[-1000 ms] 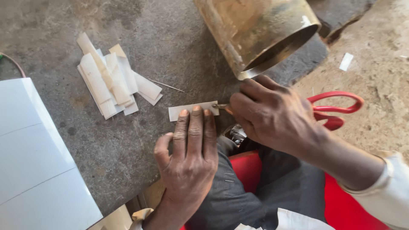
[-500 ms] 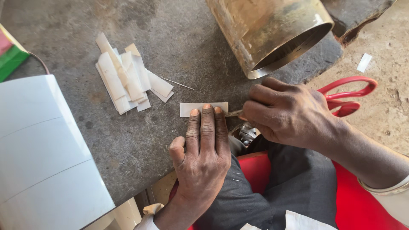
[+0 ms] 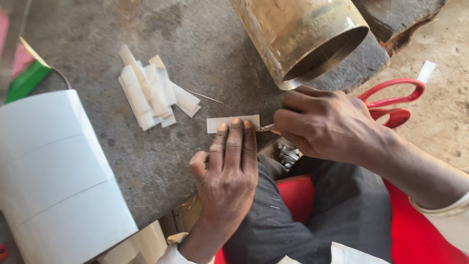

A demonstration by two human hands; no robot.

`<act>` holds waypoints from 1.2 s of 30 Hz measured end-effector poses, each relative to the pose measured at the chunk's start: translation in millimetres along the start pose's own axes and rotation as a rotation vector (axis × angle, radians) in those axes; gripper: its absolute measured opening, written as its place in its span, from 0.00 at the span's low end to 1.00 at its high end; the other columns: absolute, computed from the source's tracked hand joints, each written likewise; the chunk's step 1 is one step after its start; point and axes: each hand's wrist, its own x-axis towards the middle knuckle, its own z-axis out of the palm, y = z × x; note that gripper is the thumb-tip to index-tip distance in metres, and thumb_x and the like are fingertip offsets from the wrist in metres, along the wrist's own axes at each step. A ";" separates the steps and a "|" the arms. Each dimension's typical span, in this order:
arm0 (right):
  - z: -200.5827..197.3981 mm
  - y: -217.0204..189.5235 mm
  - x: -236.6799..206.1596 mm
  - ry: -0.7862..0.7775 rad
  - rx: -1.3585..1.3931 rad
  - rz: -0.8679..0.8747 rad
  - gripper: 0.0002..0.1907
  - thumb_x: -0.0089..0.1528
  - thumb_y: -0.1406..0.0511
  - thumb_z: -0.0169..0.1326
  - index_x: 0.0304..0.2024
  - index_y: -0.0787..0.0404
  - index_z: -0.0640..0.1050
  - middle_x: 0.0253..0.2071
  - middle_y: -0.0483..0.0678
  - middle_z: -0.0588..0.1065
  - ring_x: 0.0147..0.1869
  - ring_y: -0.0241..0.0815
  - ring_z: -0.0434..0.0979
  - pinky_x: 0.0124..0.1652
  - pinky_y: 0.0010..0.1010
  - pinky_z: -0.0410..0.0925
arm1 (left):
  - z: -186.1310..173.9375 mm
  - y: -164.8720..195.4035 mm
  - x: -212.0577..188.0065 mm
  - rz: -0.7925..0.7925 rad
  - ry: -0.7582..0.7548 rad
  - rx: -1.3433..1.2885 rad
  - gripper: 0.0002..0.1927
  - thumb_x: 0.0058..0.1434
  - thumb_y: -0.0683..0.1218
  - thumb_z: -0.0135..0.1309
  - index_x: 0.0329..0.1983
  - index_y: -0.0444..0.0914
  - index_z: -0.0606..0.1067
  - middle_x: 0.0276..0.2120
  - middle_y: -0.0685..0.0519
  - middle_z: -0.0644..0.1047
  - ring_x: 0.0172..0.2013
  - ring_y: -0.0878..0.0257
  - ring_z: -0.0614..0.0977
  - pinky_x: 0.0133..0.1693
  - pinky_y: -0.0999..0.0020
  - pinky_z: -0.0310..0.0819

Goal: The person sits at a stone workbench, cuts small strips from a sheet of white paper with scissors, folds and rolls the strips by hand, and inserts the rolled pieces into a brass cylinder mold on the bench, at one point using a metal rod to press the material inside the mold.

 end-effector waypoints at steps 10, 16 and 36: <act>18.0 -13.1 1.7 -0.039 -0.138 0.275 0.08 0.62 0.67 0.58 0.29 0.58 0.74 0.32 0.47 0.72 0.37 0.46 0.78 0.23 0.35 0.71 | 6.7 -6.1 -4.6 0.031 0.046 -0.063 0.20 0.67 0.46 0.54 0.62 0.40 0.78 0.61 0.51 0.77 0.60 0.60 0.78 0.54 0.58 0.62; 6.0 -13.5 -4.5 0.186 0.089 0.274 0.13 0.64 0.64 0.61 0.32 0.63 0.72 0.31 0.51 0.69 0.33 0.55 0.75 0.29 0.46 0.69 | -3.9 -13.3 -8.0 0.145 0.107 -0.459 0.16 0.62 0.43 0.59 0.53 0.44 0.81 0.49 0.53 0.78 0.53 0.57 0.78 0.52 0.56 0.64; -2.1 -10.5 -26.0 0.190 0.006 0.201 0.14 0.65 0.60 0.61 0.30 0.60 0.75 0.31 0.48 0.70 0.34 0.48 0.77 0.31 0.42 0.72 | -4.8 -71.7 48.6 -0.022 -0.229 -0.370 0.10 0.55 0.54 0.63 0.31 0.44 0.83 0.44 0.47 0.82 0.46 0.51 0.79 0.49 0.53 0.67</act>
